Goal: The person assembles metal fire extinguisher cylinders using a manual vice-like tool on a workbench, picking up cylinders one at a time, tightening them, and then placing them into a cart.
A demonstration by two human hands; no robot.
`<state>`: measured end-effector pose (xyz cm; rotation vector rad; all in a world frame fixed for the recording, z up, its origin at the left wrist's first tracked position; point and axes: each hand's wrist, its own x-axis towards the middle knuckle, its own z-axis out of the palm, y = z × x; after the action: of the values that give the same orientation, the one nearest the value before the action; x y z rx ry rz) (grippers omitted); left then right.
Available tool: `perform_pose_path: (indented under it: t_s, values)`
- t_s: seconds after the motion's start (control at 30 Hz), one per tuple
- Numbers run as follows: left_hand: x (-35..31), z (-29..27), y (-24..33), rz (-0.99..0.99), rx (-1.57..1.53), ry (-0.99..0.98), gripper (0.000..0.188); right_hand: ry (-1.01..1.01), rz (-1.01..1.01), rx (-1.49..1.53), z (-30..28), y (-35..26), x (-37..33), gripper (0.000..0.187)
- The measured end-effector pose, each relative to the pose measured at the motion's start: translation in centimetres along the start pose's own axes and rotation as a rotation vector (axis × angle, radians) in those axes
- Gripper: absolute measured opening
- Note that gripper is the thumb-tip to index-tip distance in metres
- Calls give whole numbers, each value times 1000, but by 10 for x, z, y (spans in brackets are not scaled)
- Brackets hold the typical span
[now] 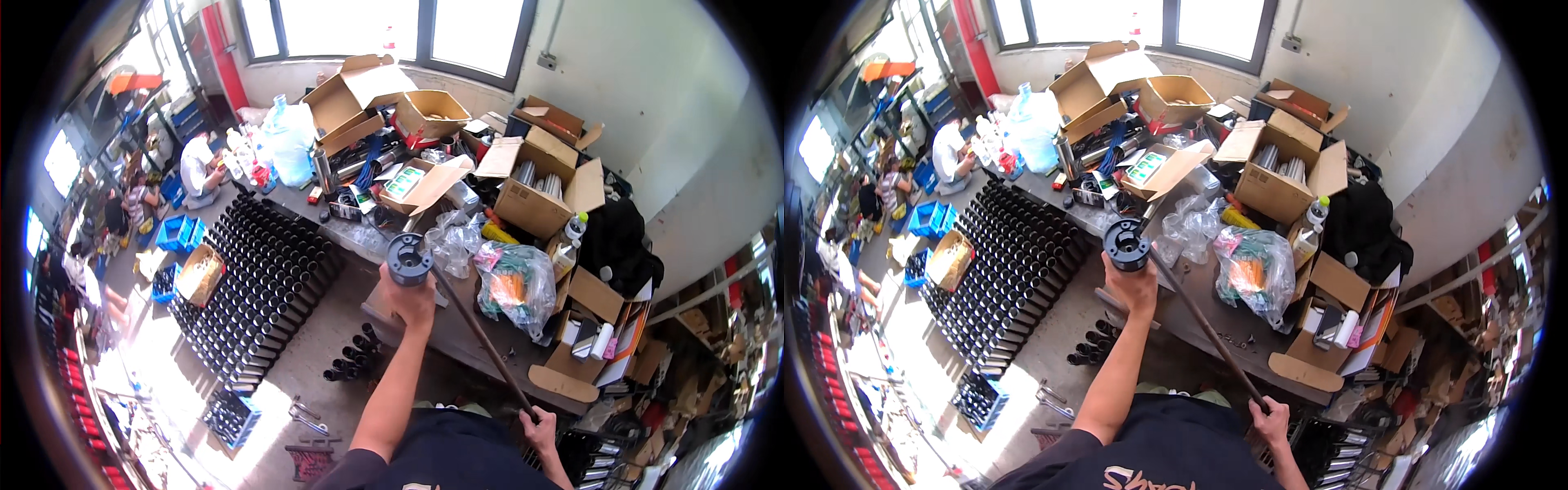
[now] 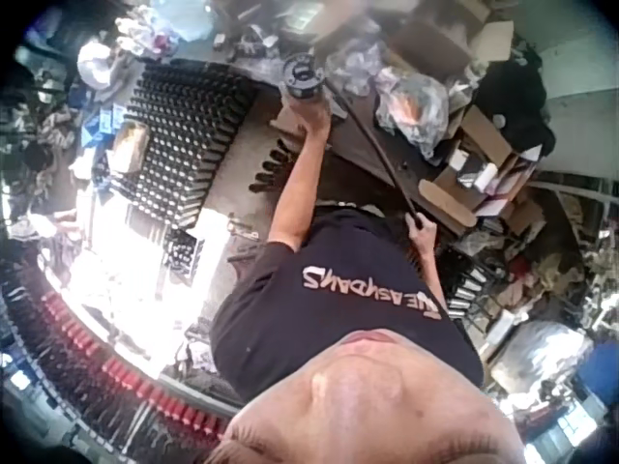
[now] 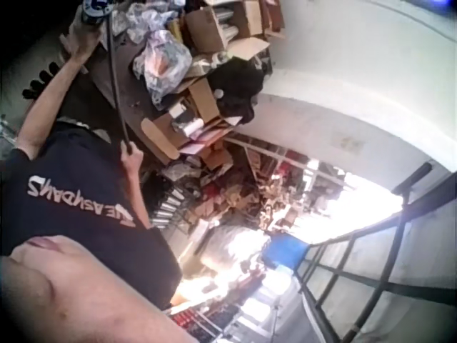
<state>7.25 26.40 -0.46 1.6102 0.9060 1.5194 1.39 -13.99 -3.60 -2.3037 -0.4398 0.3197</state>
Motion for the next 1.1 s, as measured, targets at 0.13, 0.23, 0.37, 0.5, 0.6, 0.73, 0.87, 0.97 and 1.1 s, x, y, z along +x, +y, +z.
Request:
perform_pose_path:
  t_s: [0.13, 0.23, 0.37, 0.5, 0.6, 0.73, 0.87, 0.97, 1.1]
  values:
    - [-6, 10, 5, 39, 116, 118, 52, 6, -95, -80, -24, -15, 19, 20]
    - [-5, 12, 5, 54, 122, 143, 47, -146, 55, 265, -12, -98, 27, 53]
    - [19, -5, -9, -72, -57, 18, 54, -463, -981, -239, 25, -220, 34, 56]
    - [25, -14, -11, -173, -80, -113, 59, -399, -1847, -218, 116, -376, 66, 25]
    - [9, -23, -9, 18, -219, -288, 54, -294, -2175, -258, 210, -475, 133, 25]
    - [20, -53, -23, -15, -241, -271, 49, -489, -1828, -765, 251, -573, 336, 27]
    - [8, -34, -27, -7, -192, -229, 44, -563, -790, -887, 115, -351, 512, 34]
    - [2, -34, -14, -54, -157, -205, 50, -228, -115, -396, -52, -61, 473, 42]
    - [3, -30, -27, -8, -127, -95, 58, -472, 162, -253, -99, -2, 275, 43]
